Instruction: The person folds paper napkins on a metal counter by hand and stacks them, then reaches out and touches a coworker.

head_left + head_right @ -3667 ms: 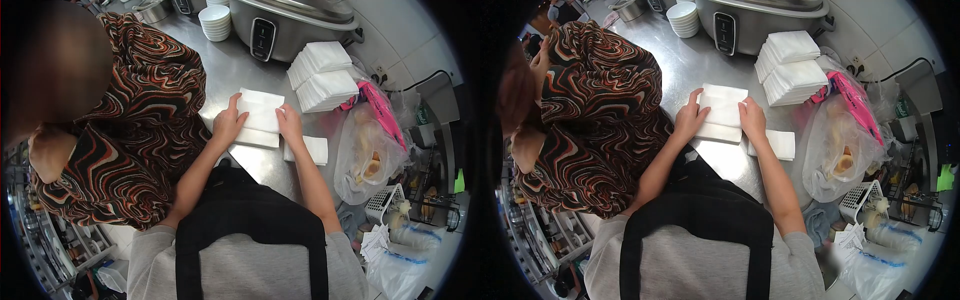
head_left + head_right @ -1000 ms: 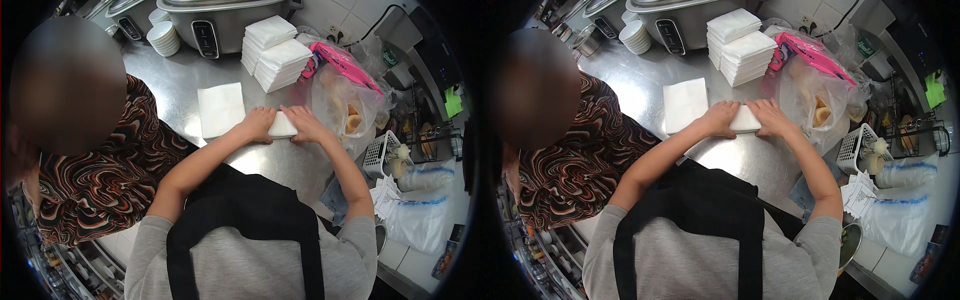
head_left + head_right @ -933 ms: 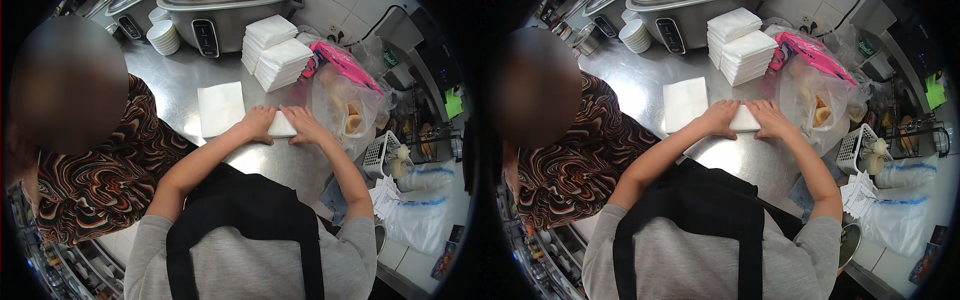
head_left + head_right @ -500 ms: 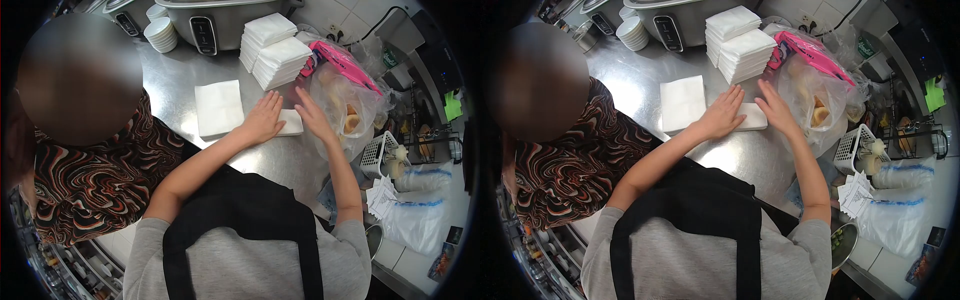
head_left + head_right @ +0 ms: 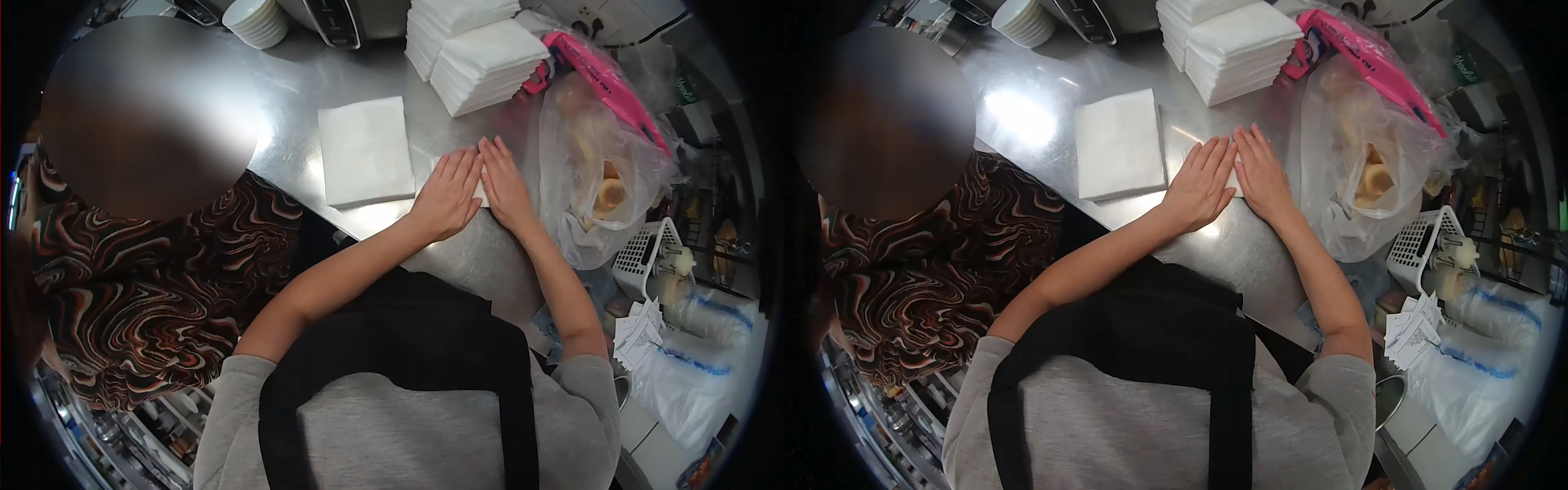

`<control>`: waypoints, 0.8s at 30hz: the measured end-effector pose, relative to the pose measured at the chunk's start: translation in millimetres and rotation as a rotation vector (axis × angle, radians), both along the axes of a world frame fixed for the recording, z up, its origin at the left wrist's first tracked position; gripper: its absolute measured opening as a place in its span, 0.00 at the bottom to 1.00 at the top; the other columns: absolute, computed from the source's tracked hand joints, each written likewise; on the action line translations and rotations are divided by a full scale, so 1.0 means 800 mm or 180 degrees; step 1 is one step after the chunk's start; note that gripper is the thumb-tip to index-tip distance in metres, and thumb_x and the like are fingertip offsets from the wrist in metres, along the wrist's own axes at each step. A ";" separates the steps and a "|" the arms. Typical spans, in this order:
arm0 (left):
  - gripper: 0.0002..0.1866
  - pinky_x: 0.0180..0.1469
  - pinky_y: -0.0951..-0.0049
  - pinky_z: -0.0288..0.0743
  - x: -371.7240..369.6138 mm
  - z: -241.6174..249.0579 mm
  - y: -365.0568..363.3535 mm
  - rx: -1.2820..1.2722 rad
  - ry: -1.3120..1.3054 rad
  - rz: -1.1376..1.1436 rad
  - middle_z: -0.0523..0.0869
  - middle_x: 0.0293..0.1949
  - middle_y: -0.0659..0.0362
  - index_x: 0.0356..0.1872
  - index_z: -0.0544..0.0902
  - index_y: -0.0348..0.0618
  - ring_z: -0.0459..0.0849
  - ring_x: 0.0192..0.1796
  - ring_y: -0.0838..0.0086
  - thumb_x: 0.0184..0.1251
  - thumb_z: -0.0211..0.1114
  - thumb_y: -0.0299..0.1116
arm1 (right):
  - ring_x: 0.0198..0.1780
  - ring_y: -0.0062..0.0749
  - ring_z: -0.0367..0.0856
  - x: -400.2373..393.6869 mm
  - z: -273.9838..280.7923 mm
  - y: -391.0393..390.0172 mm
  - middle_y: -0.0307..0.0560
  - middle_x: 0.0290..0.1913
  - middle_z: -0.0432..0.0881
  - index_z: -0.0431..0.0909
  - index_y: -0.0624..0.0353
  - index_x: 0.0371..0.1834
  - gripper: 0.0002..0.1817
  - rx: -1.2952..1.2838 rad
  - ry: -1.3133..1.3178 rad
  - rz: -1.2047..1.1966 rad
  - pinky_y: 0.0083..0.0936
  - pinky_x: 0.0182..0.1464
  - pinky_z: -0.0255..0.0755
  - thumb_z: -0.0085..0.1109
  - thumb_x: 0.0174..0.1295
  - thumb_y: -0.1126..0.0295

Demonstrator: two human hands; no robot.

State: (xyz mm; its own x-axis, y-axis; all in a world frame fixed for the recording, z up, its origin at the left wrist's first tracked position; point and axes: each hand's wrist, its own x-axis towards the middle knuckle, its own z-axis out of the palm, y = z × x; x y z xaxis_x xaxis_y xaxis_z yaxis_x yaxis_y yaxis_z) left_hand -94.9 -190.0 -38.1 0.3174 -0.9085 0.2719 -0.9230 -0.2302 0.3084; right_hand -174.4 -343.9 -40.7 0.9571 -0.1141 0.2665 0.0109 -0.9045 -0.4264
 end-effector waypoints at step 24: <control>0.42 0.76 0.63 0.29 0.000 0.022 0.016 -0.1429 0.4347 0.1192 0.39 0.74 0.41 0.71 0.42 0.27 0.32 0.77 0.57 0.73 0.38 0.56 | 0.75 0.38 0.49 -0.001 0.005 0.003 0.55 0.74 0.53 0.51 0.67 0.72 0.36 0.3822 -0.0546 -0.1569 0.29 0.74 0.42 0.38 0.72 0.49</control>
